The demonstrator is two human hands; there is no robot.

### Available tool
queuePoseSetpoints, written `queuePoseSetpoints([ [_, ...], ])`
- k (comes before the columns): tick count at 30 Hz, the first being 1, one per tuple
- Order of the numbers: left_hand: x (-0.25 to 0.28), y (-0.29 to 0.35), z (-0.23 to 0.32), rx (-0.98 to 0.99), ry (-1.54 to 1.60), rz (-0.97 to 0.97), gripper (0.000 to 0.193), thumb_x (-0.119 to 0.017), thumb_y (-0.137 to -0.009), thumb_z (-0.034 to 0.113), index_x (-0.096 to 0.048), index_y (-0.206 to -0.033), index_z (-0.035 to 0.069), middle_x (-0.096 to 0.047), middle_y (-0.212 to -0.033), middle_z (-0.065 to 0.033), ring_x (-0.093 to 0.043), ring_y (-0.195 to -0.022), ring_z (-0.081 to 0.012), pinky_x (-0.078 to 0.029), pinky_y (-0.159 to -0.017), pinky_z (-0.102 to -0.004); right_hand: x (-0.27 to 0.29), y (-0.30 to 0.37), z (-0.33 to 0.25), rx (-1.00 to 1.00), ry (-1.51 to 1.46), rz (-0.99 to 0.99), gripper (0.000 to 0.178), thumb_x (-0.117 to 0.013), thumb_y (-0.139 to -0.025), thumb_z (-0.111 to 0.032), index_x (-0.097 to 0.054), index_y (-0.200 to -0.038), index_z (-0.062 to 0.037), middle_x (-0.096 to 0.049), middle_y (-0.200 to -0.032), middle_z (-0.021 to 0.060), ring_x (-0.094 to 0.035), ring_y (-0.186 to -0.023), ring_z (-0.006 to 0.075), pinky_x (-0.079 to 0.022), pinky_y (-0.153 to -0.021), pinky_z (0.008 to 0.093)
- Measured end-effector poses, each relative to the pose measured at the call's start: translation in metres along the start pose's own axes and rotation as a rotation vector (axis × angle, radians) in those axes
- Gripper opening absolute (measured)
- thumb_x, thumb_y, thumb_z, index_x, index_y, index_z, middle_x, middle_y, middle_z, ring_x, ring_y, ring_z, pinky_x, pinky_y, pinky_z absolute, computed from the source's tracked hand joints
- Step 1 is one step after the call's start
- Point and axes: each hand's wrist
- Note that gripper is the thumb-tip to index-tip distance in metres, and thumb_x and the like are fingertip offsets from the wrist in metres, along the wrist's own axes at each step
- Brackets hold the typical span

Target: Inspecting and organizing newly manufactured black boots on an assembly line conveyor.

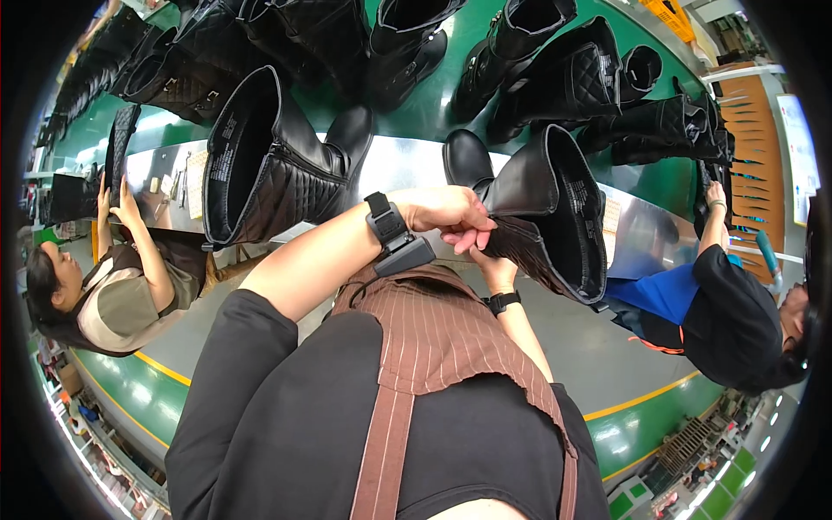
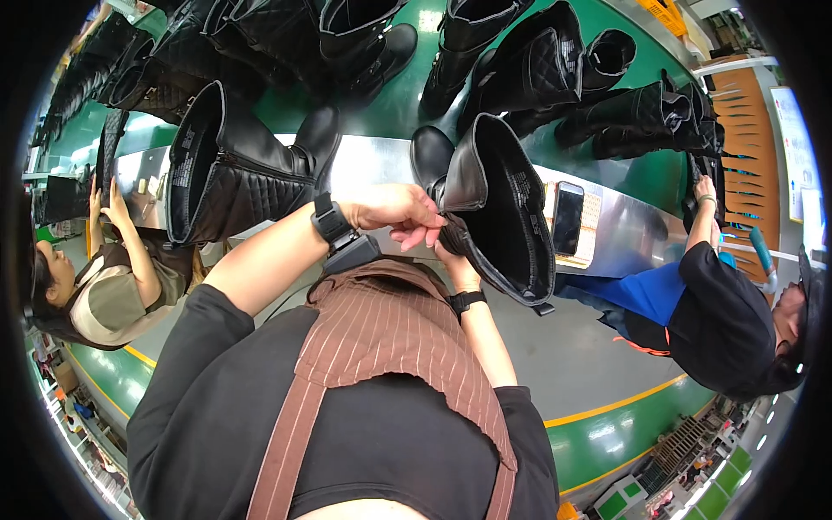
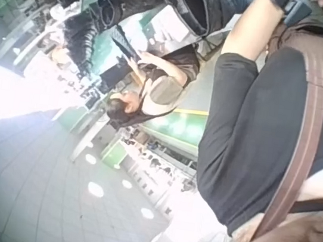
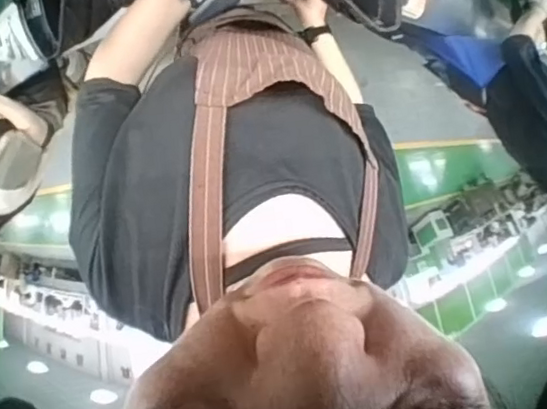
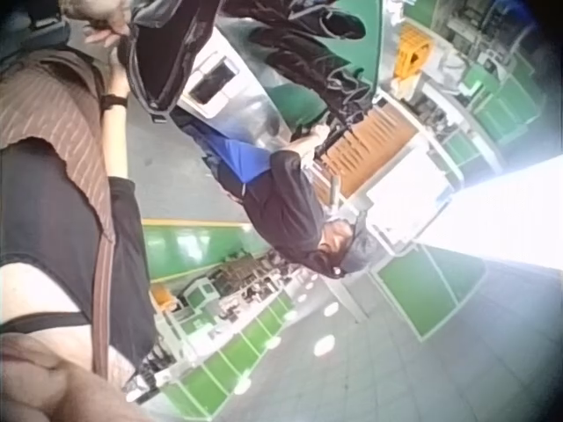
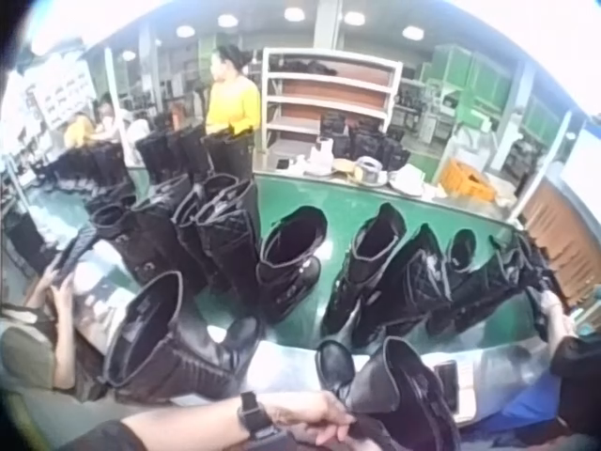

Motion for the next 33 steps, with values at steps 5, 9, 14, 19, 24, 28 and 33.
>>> queuePoseSetpoints([
  [5, -0.038, 0.035, 0.048, -0.096, -0.045, 0.050, 0.036, -0.056, -0.100, 0.022, -0.067, -0.075, -0.002, -0.060, -0.053, -0.0051, -0.050, -0.042, -0.0072, -0.036, -0.042, -0.0207, 0.002, 0.002, -0.006, 0.036, -0.130, 0.026, 0.056, -0.093, -0.063, -0.025, -0.061, -0.105, -0.0047, -0.069, -0.100, 0.0052, -0.066, -0.095, 0.0179, -0.053, -0.087, 0.0354],
  [9, -0.060, 0.051, 0.065, -0.105, -0.066, 0.118, 0.034, -0.056, -0.097, 0.020, -0.067, -0.073, -0.002, -0.059, -0.053, -0.0039, -0.050, -0.042, -0.0071, -0.036, -0.042, -0.0209, 0.005, -0.001, -0.005, -0.004, -0.079, -0.043, 0.057, -0.091, -0.065, -0.026, -0.062, -0.108, -0.0034, -0.068, -0.106, 0.0075, -0.065, -0.101, 0.0202, -0.052, -0.090, 0.0358],
  [14, -0.068, 0.060, 0.080, -0.110, -0.597, 0.392, 0.031, -0.057, -0.095, 0.027, -0.068, -0.082, 0.001, -0.060, -0.058, -0.0039, -0.058, -0.055, -0.0110, -0.044, -0.054, -0.0272, 0.007, 0.001, 0.015, -0.020, 0.018, -0.056, 0.077, -0.089, -0.068, -0.027, -0.054, -0.132, -0.0004, -0.063, -0.128, 0.0141, -0.059, -0.121, 0.0247, -0.044, -0.105, 0.0368],
  [19, -0.097, 0.058, 0.079, -0.834, -1.027, 0.832, 0.041, -0.078, -0.074, 0.009, -0.056, -0.109, 0.008, -0.050, -0.097, -0.0093, -0.056, -0.081, -0.0211, -0.050, -0.069, -0.0331, 0.002, -0.003, 0.046, 0.189, 0.086, 0.027, 0.087, -0.090, -0.068, -0.028, -0.048, -0.139, -0.0005, -0.062, -0.130, 0.0144, -0.058, -0.124, 0.0248, -0.044, -0.106, 0.0389],
  [24, -0.089, 0.048, 0.082, -0.761, -1.228, 0.755, 0.047, -0.080, -0.069, 0.002, -0.059, -0.110, 0.012, -0.041, -0.094, -0.0080, -0.053, -0.081, -0.0228, -0.051, -0.070, -0.0340, -0.003, -0.007, 0.057, 0.208, 0.002, 0.061, 0.076, -0.091, -0.068, -0.024, -0.054, -0.130, -0.0006, -0.064, -0.124, 0.0117, -0.061, -0.117, 0.0240, -0.048, -0.100, 0.0382],
  [28, -0.084, 0.038, 0.066, -0.959, -0.889, 0.641, 0.060, -0.080, -0.068, -0.004, -0.059, -0.122, 0.011, -0.043, -0.107, -0.0078, -0.054, -0.081, -0.0177, -0.050, -0.077, -0.0301, 0.001, -0.003, 0.049, 0.208, 0.022, 0.068, 0.074, -0.089, -0.068, -0.022, -0.055, -0.130, -0.0007, -0.064, -0.124, 0.0121, -0.060, -0.119, 0.0234, -0.046, -0.103, 0.0378],
  [33, -0.093, 0.034, 0.036, -0.747, -0.588, 0.921, 0.051, -0.077, -0.076, 0.001, -0.054, -0.122, 0.004, -0.055, -0.103, -0.0070, -0.059, -0.081, -0.0129, -0.051, -0.076, -0.0287, 0.006, -0.002, 0.038, 0.107, -0.008, 0.001, 0.074, -0.088, -0.069, -0.023, -0.056, -0.131, -0.0017, -0.064, -0.127, 0.0115, -0.059, -0.122, 0.0235, -0.044, -0.106, 0.0373],
])
Point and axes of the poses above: each hand's wrist, its own y-axis away from the middle knuckle, its own x-axis out of the back of the hand, z = x × y
